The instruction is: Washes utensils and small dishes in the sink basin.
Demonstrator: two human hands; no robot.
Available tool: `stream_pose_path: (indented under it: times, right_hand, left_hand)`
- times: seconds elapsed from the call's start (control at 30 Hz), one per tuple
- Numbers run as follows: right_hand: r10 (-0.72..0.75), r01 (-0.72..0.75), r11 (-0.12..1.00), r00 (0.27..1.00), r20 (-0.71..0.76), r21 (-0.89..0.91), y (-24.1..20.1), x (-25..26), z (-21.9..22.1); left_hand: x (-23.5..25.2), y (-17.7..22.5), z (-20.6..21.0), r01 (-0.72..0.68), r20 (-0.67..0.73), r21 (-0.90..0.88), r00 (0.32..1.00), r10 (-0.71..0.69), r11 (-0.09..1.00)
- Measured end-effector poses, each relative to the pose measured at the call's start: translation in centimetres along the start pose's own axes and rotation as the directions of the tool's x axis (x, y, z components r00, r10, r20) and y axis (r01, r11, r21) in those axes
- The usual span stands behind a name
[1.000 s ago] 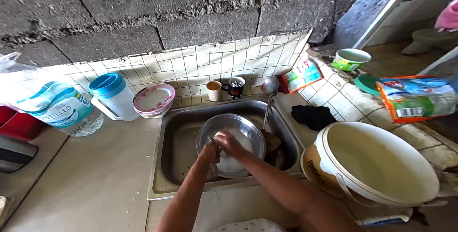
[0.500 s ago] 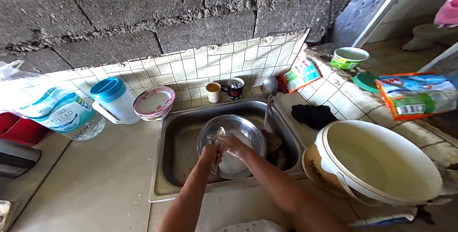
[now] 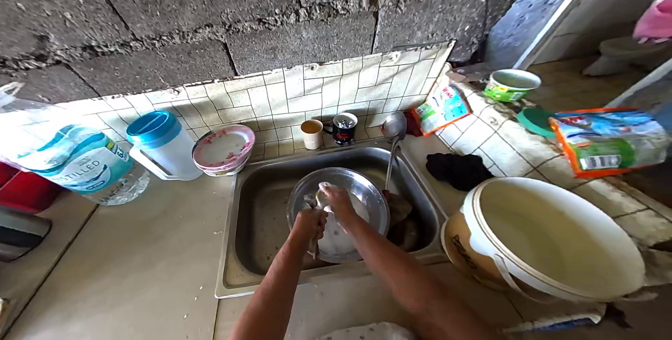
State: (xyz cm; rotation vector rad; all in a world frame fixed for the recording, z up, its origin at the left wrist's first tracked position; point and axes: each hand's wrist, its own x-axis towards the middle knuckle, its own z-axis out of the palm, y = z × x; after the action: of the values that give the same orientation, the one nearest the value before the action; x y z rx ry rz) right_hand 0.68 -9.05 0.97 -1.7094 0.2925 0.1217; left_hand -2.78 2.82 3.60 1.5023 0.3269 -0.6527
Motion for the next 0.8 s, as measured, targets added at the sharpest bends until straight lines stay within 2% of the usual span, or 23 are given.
stream_pose_path:
  times: [0.07,0.13,0.2,0.3,0.37,0.5,0.57,0.63,0.7,0.8]
  right_hand:
    - [0.101,-0.105,0.987,0.994,0.042,0.121,0.2,-1.3,0.9]
    - [0.19,-0.229,0.954,0.961,0.202,0.192,0.6,-2.0,1.3]
    - [0.216,-0.26,0.956,0.937,0.274,0.133,0.7,-1.9,0.4]
    - [0.146,-0.138,0.989,0.949,0.281,-0.049,-0.3,-1.6,-0.9]
    - [0.093,-0.043,0.985,0.948,0.303,-0.167,-0.9,-1.8,-0.9]
    - [0.1,0.02,0.953,0.921,0.376,-0.302,-2.3,-2.6,-1.3]
    - [0.108,0.041,0.949,0.889,0.445,-0.312,-2.4,-2.9,-1.9]
    - [0.098,0.058,0.956,0.862,0.498,-0.289,-2.5,-3.4,-2.6]
    - [0.077,0.052,0.967,0.874,0.479,-0.251,-2.6,-3.6,-2.8]
    - [-0.002,0.101,0.975,0.896,0.444,-0.2,-2.7,-3.6,-2.0]
  left_hand:
    - [0.2,-0.1,-0.2,-0.014,-0.05,-0.003,0.999,0.013,1.0]
    - [0.3,-0.3,-0.9,-0.03,-0.084,0.012,0.996,0.031,0.999]
    - [0.2,-0.8,-1.5,-0.025,-0.049,0.077,0.998,0.029,0.997]
    - [0.4,-0.8,-1.5,-0.057,-0.097,0.165,0.993,0.074,0.985]
    - [0.5,-0.1,-1.3,-0.092,-0.137,0.094,0.985,0.105,0.991]
    - [1.7,0.6,-0.7,-0.173,-0.241,-0.101,0.96,0.145,0.98]
    - [2.2,0.9,-1.0,-0.234,-0.305,-0.106,0.933,0.192,0.967]
    - [2.2,1.4,-1.4,-0.249,-0.368,-0.165,0.913,0.174,0.954]
    - [2.4,1.5,-1.7,-0.232,-0.32,-0.249,0.936,0.147,0.94]
    - [2.1,1.1,-0.8,-0.206,-0.112,-0.277,0.977,0.181,0.939]
